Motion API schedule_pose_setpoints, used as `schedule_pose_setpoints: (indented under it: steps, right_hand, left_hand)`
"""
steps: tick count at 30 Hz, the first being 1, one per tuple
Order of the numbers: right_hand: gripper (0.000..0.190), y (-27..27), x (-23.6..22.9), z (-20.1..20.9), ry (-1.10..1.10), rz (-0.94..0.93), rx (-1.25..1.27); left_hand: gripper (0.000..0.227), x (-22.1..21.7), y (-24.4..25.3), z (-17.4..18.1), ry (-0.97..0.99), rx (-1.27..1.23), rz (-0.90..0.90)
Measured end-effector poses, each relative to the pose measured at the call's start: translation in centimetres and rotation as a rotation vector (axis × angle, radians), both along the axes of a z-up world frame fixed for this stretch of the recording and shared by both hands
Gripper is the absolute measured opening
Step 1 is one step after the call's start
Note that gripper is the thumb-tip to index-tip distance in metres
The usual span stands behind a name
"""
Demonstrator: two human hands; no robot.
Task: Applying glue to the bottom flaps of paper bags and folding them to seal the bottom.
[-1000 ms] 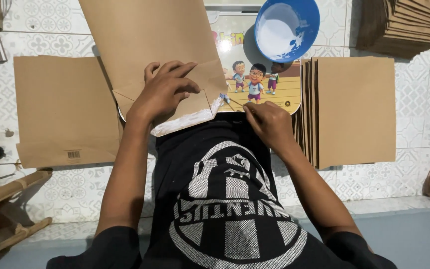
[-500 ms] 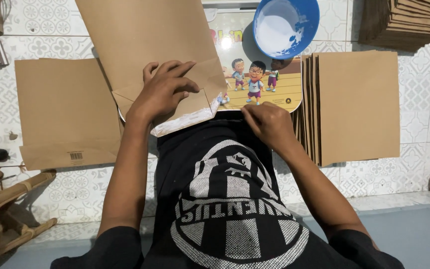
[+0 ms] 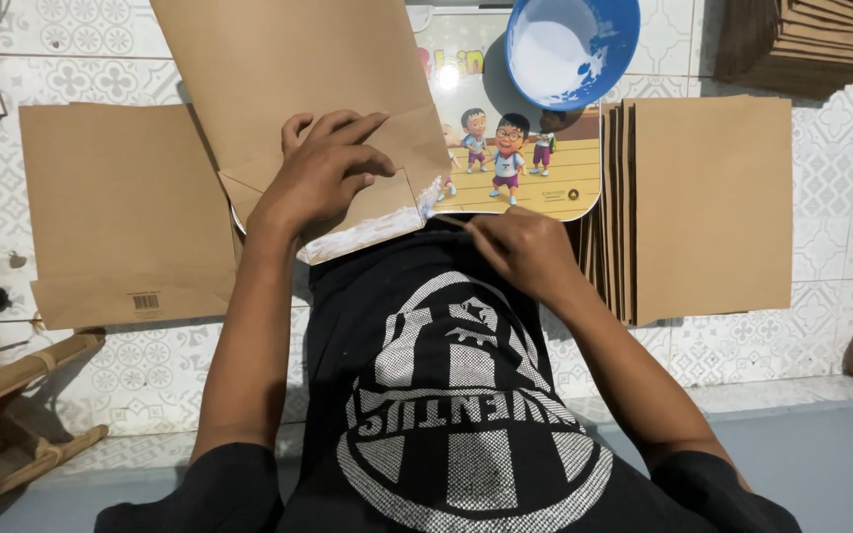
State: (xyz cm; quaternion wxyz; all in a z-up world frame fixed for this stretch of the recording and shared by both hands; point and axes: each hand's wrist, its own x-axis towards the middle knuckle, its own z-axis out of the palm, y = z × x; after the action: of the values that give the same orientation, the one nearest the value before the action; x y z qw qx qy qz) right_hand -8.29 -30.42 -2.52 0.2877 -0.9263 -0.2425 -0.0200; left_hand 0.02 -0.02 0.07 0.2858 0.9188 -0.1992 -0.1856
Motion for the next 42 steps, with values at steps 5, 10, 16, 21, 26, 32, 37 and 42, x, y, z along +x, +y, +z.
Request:
schedule_pose_setpoints:
  steps: [5, 10, 16, 21, 26, 32, 37, 42]
  right_hand:
    - [0.009, 0.0, 0.1, -0.3, -0.016, -0.015, -0.019]
    - [0.008, -0.8, 1.1, -1.2, -0.107, -0.096, -0.026]
    - [0.006, 0.2, 0.1, -0.8, -0.009, -0.019, 0.074]
    - [0.007, -0.9, 1.9, -2.6, -0.141, -0.123, -0.019]
    - [0.007, -0.6, 2.0, -1.8, -0.138, -0.108, 0.000]
    - [0.007, -0.1, 1.5, -1.2, -0.129, -0.089, 0.023]
    - [0.008, -0.5, 1.9, -0.8, -0.082, -0.118, 0.049]
    - [0.010, 2.1, 0.9, -1.4, -0.063, -0.047, 0.090]
  left_hand:
    - [0.019, -0.1, 0.0, 0.4, -0.007, -0.004, 0.001]
    - [0.019, -0.2, -0.1, 0.5, 0.001, 0.004, 0.004]
    - [0.020, -0.1, -0.2, 0.4, 0.001, -0.005, 0.018]
    - [0.018, -0.2, -0.1, 0.3, -0.010, 0.002, 0.006]
    - [0.017, -0.2, 0.1, 0.0, -0.012, 0.012, 0.006]
    - [0.018, 0.0, 0.0, 0.0, -0.006, 0.009, 0.008]
    - [0.018, -0.1, 0.0, 0.0, -0.007, 0.010, 0.007]
    - [0.020, -0.1, -0.2, 0.4, 0.000, 0.011, 0.008]
